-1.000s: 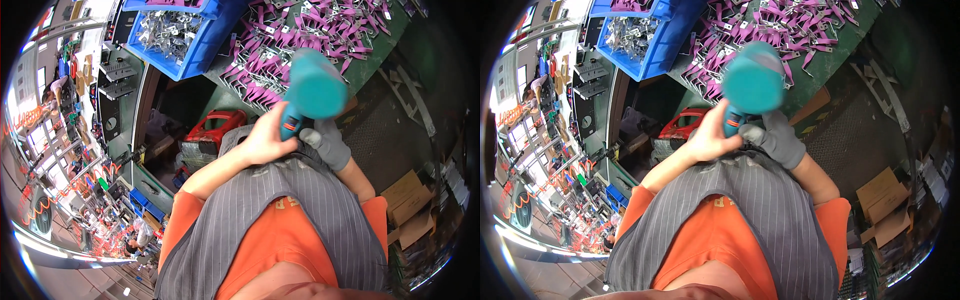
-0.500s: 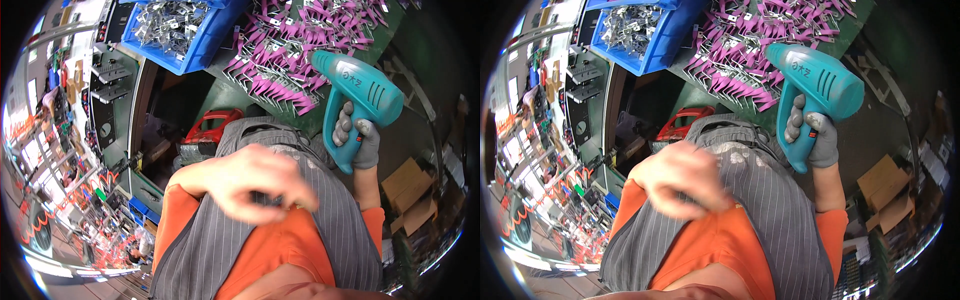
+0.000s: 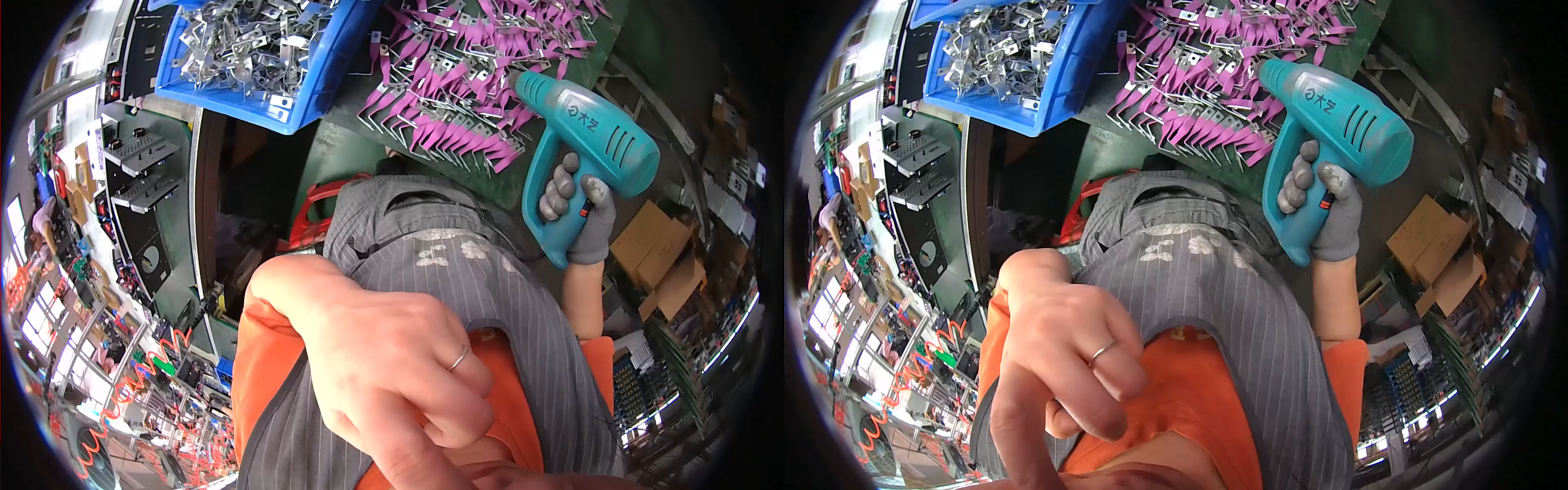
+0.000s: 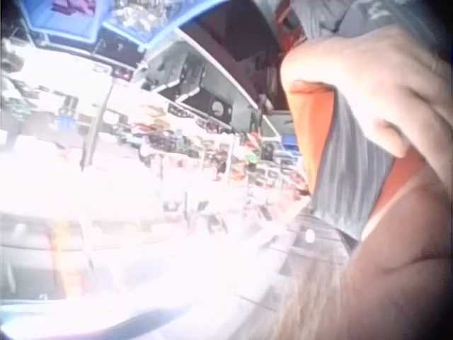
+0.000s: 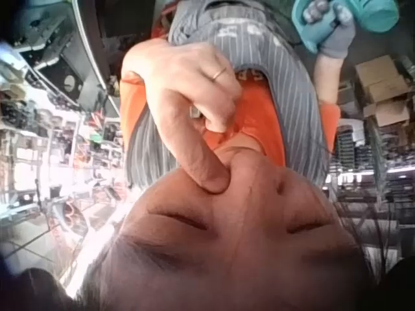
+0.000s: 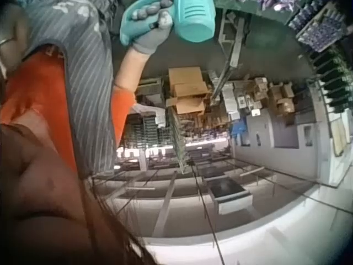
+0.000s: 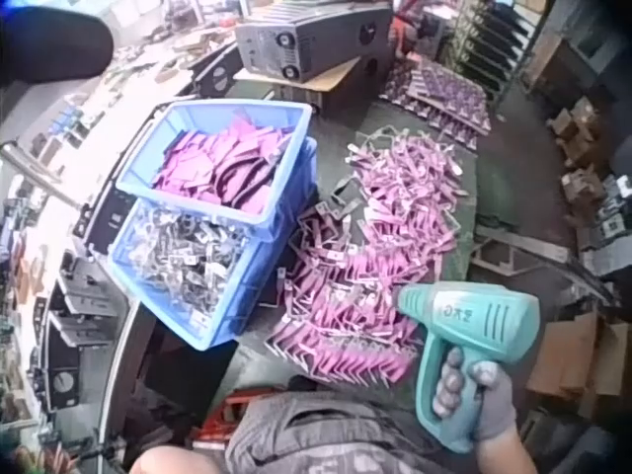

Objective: Use a heat gun to heat-treat small purple components on an assembly workstation.

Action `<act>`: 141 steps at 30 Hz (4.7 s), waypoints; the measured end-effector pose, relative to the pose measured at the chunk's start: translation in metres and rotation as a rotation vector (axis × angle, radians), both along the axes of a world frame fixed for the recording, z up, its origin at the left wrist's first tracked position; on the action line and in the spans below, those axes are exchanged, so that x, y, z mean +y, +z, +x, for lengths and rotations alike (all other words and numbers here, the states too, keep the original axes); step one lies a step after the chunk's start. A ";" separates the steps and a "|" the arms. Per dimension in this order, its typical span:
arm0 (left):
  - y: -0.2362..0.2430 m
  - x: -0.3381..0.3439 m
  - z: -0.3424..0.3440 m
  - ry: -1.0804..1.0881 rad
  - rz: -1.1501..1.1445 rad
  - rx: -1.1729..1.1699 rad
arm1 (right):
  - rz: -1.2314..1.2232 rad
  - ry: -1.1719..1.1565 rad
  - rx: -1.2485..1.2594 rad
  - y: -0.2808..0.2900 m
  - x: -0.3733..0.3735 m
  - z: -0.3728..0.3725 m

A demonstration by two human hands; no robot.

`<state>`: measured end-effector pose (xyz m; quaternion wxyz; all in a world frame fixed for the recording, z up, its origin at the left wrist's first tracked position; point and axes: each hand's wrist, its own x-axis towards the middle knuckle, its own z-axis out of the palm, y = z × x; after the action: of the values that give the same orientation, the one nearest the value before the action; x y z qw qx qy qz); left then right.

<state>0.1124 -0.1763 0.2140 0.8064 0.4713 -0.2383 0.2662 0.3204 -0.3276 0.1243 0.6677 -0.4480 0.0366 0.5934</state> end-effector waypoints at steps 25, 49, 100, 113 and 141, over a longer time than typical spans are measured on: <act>-0.092 0.022 -0.056 0.017 0.227 0.916 | -0.069 0.169 0.075 0.005 0.017 -0.021; -0.157 -0.022 -0.177 -0.806 1.041 1.300 | -0.003 0.187 0.059 0.000 0.064 -0.021; -0.172 -0.021 -0.174 -0.761 0.983 1.269 | 0.189 0.321 0.094 -0.044 0.196 0.041; -0.178 -0.026 -0.173 -0.828 1.054 1.268 | 0.109 0.287 0.051 -0.036 0.178 0.046; -0.169 -0.030 -0.164 -0.727 1.038 1.260 | 0.056 0.367 0.090 -0.025 0.156 0.000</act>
<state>-0.0518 -0.2064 0.0453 0.5073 0.7310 0.0238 -0.4558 0.3203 -0.1719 0.0990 0.5580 -0.4015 -0.0325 0.7255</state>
